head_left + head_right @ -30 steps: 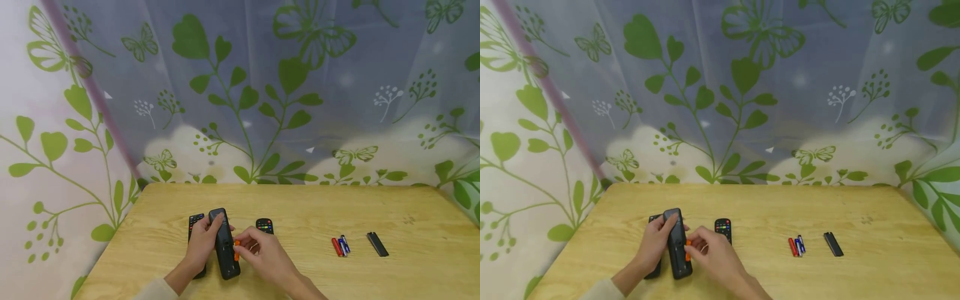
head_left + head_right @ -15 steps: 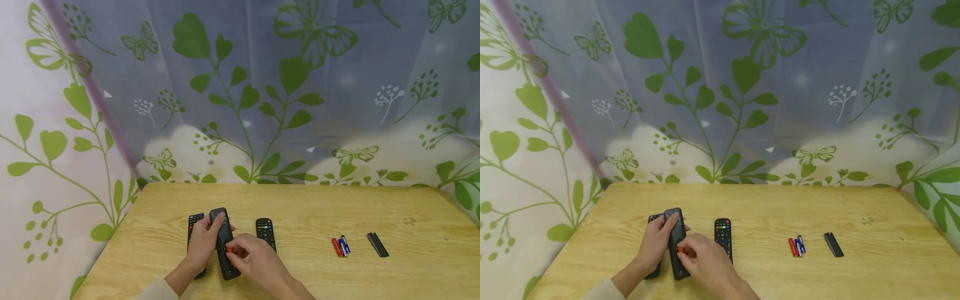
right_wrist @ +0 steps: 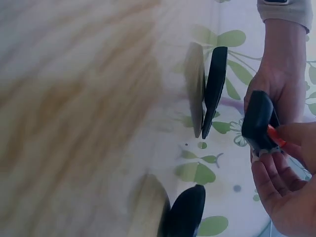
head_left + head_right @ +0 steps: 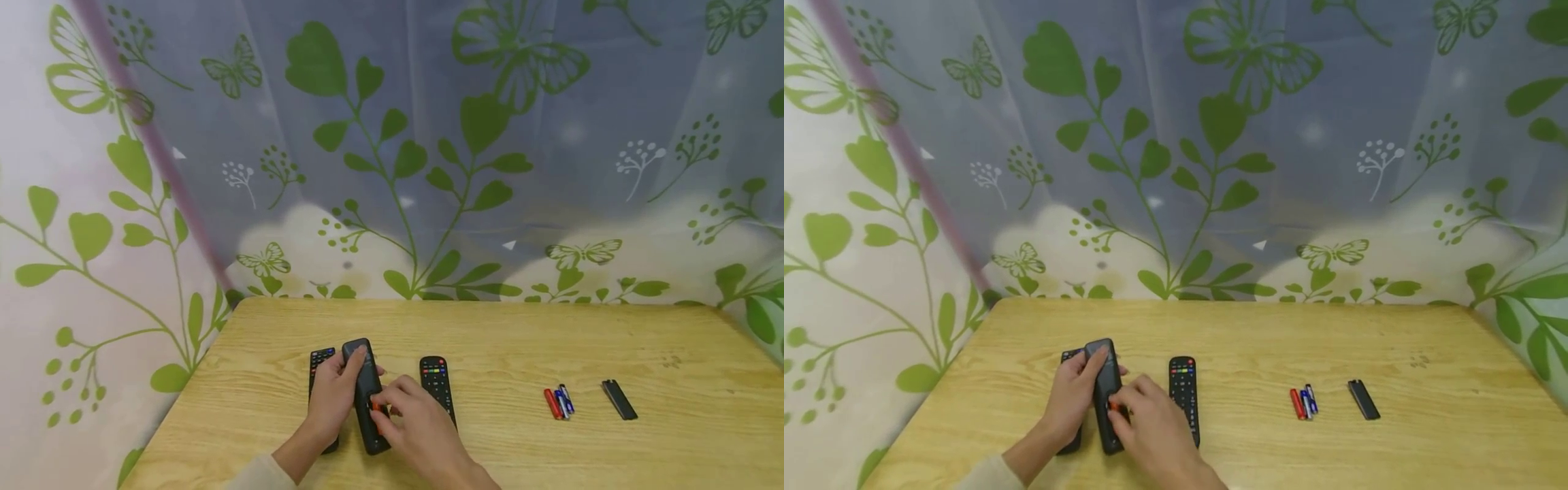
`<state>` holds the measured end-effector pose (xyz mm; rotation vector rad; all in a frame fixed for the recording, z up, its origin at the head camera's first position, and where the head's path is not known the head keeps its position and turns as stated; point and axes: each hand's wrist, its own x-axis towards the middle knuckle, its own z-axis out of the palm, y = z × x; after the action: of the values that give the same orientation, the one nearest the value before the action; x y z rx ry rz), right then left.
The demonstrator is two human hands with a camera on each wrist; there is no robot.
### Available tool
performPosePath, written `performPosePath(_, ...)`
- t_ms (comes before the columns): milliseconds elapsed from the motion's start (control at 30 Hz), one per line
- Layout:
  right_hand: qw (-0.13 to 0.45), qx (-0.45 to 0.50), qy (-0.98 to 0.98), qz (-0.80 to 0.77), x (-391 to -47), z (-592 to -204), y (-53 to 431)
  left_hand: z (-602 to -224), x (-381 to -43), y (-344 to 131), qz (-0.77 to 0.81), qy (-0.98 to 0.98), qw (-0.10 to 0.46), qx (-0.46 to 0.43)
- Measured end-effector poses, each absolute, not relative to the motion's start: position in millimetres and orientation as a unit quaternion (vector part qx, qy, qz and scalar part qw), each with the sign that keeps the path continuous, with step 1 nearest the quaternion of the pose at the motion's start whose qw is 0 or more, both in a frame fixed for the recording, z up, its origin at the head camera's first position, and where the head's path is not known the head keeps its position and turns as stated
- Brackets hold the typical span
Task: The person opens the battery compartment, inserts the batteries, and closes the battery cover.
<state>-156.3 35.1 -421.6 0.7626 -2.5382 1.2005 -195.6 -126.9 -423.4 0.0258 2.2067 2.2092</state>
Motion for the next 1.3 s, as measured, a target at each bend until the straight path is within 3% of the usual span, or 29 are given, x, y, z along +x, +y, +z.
performPosePath(600, 0.126, 0.258, -0.863, 0.416, -151, -418, 44, -415, -192, -118, 0.738, 0.674, 0.033, -0.005)
performPosePath(800, 0.133, 0.311, -0.891, 0.302, -147, -417, 47, -415, -194, -121, 0.770, 0.637, 0.028, -0.022)
performPosePath(1300, 0.069, 0.314, -0.916, 0.238, -144, -411, 45, -412, -196, -128, 0.757, 0.654, 0.013, -0.011)
